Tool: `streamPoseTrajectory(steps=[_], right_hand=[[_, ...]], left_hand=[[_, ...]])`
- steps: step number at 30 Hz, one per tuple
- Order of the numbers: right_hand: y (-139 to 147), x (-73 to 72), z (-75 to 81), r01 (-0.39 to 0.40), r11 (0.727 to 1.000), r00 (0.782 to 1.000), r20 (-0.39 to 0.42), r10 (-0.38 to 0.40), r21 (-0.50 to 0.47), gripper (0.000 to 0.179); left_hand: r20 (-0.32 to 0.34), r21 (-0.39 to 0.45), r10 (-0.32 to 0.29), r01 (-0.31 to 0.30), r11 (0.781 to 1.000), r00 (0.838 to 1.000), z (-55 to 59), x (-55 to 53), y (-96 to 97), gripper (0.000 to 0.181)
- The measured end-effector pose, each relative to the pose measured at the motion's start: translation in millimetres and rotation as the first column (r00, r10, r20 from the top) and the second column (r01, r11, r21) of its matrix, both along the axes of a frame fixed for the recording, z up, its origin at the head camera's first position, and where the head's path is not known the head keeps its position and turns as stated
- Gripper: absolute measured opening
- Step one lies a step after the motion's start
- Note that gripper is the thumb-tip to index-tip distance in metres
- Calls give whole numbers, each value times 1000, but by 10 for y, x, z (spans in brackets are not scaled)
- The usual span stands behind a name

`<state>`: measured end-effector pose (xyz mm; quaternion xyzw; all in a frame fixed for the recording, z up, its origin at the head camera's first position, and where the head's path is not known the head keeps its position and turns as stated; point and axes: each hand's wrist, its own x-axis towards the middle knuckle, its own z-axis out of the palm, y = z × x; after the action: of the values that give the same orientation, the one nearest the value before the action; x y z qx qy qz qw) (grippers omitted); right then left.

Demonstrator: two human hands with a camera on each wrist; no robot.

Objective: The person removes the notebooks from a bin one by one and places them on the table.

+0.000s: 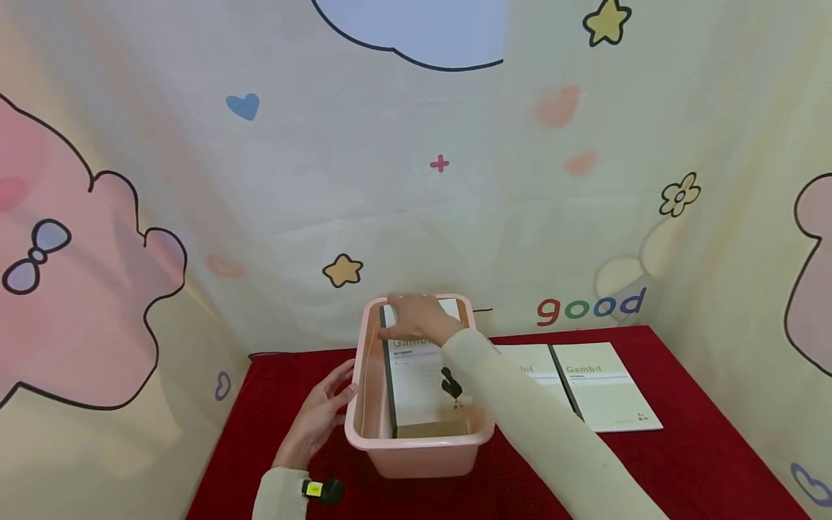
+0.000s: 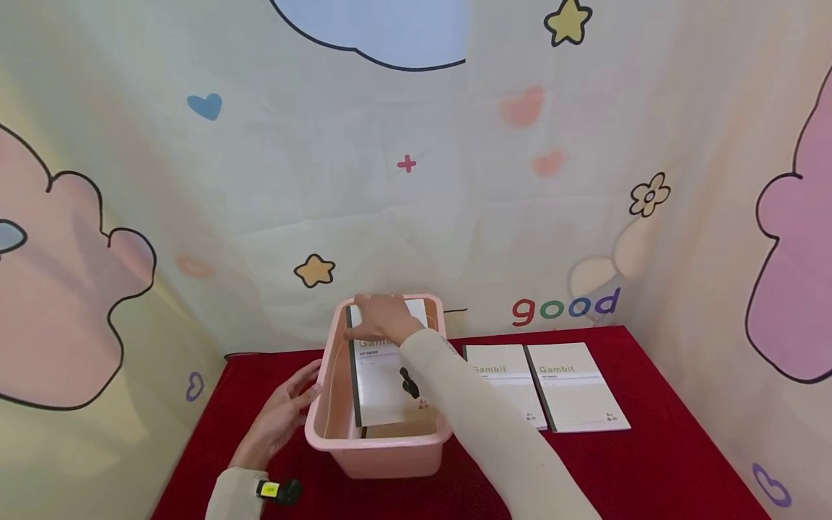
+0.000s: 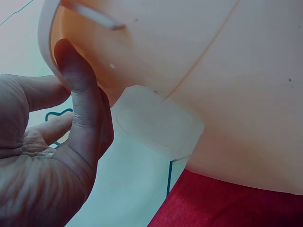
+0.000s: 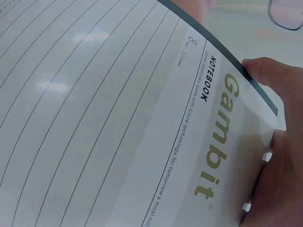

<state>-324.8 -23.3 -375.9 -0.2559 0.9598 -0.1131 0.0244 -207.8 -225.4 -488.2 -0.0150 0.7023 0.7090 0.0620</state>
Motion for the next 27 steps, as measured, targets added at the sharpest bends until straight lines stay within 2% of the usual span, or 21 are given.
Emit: streamPoseTrajectory(steps=[7,15,21,27], right_hand=[[118,94,365,-27,999,995,-93,29,24,72],[216,209,774,-45,999,974,-224,43,-4,76],[303,350,992,-75,997,934,-350,67,-11,70],[465,470,1135,-78,996,883,-466,53,-36,52]], left_hand=[[18,-12,3,-3,1000,1000,-30,24,0,59],[21,-2,12,-12,1000,1000,9,4,-1,57],[26,5,15,-15,1000,1000,8,-4,4,55],[28,13,6,-6,1000,1000,17,-7,7,55]])
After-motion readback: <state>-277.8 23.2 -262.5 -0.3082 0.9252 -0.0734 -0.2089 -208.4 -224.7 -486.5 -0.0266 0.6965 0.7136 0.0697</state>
